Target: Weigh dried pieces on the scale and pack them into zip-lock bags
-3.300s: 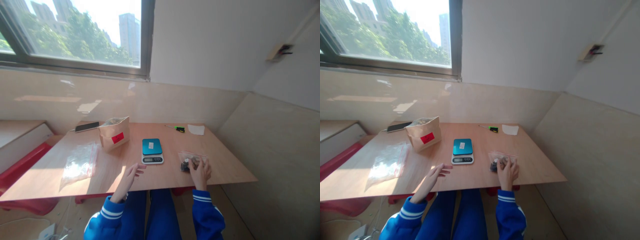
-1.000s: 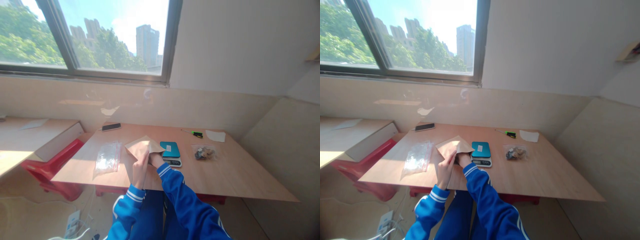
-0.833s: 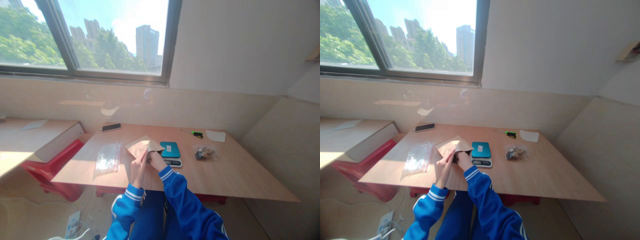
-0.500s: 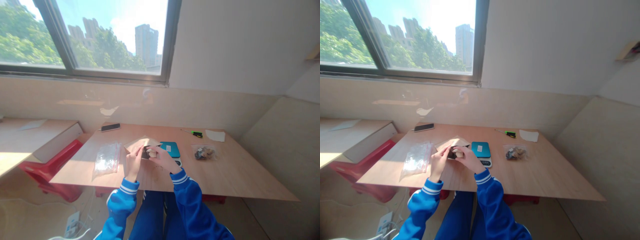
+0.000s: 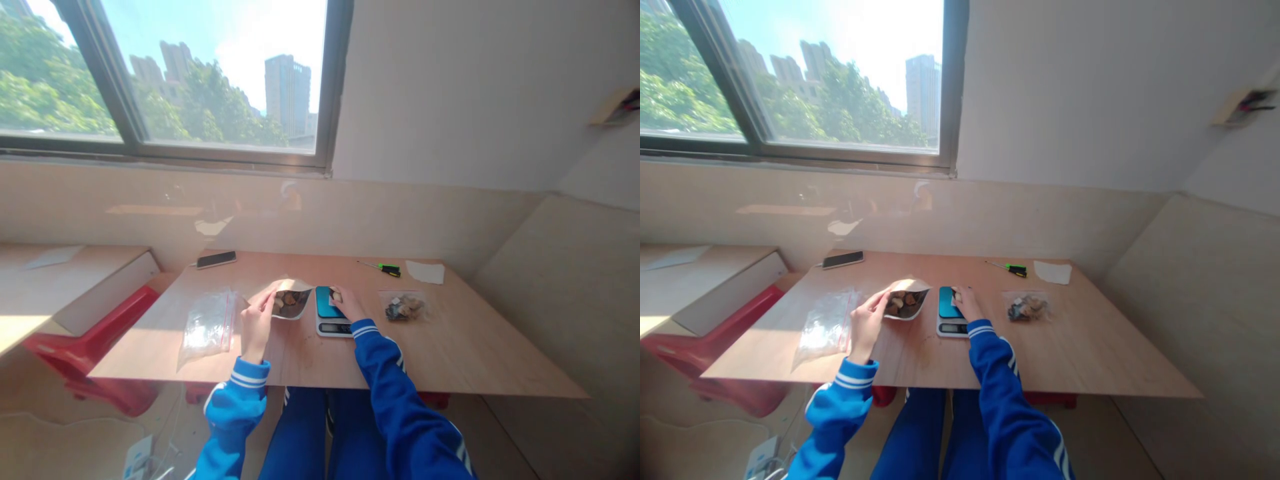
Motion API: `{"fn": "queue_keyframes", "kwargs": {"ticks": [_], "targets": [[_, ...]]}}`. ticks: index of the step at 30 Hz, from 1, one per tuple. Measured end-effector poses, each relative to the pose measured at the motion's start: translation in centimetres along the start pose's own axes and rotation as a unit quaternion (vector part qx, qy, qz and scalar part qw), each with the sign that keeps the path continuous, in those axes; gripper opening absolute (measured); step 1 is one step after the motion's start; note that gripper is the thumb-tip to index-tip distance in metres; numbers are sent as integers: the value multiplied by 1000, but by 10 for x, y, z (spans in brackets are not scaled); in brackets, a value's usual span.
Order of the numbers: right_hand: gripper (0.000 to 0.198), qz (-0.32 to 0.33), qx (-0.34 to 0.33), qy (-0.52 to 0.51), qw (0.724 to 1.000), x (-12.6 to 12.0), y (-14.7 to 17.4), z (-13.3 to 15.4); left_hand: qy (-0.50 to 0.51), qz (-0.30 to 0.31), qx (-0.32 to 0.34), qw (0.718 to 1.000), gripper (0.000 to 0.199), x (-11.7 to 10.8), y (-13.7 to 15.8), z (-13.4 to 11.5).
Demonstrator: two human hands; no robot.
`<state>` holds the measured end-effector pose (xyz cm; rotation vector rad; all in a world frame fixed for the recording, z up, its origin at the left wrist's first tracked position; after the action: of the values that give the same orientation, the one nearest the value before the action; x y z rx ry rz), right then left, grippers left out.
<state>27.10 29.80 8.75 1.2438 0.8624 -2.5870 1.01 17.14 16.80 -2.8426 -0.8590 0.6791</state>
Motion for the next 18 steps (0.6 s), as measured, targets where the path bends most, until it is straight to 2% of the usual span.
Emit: {"fn": "queue_keyframes", "kwargs": {"ticks": [9, 14, 18], "targets": [[67, 43, -22, 90, 995, 12, 24, -1, 3, -1, 0, 1000, 31, -1, -1, 0], [53, 54, -27, 79, 995, 9, 27, -5, 4, 5, -3, 1000, 31, 0, 1, 2], [50, 69, -67, 44, 994, 13, 26, 0, 3, 8, -9, 1000, 32, 0, 1, 3]]}}
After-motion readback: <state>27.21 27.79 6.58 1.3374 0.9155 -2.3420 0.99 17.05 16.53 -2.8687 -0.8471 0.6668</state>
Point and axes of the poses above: each hand's wrist, its own y-axis away from the middle knuckle, its own x-axis out of the palm, z = x × y, the point moved 3 cm from there along -y, towards the middle knuckle, and after that the axes turned 14 degrees about -x, right-handed, at the moved point
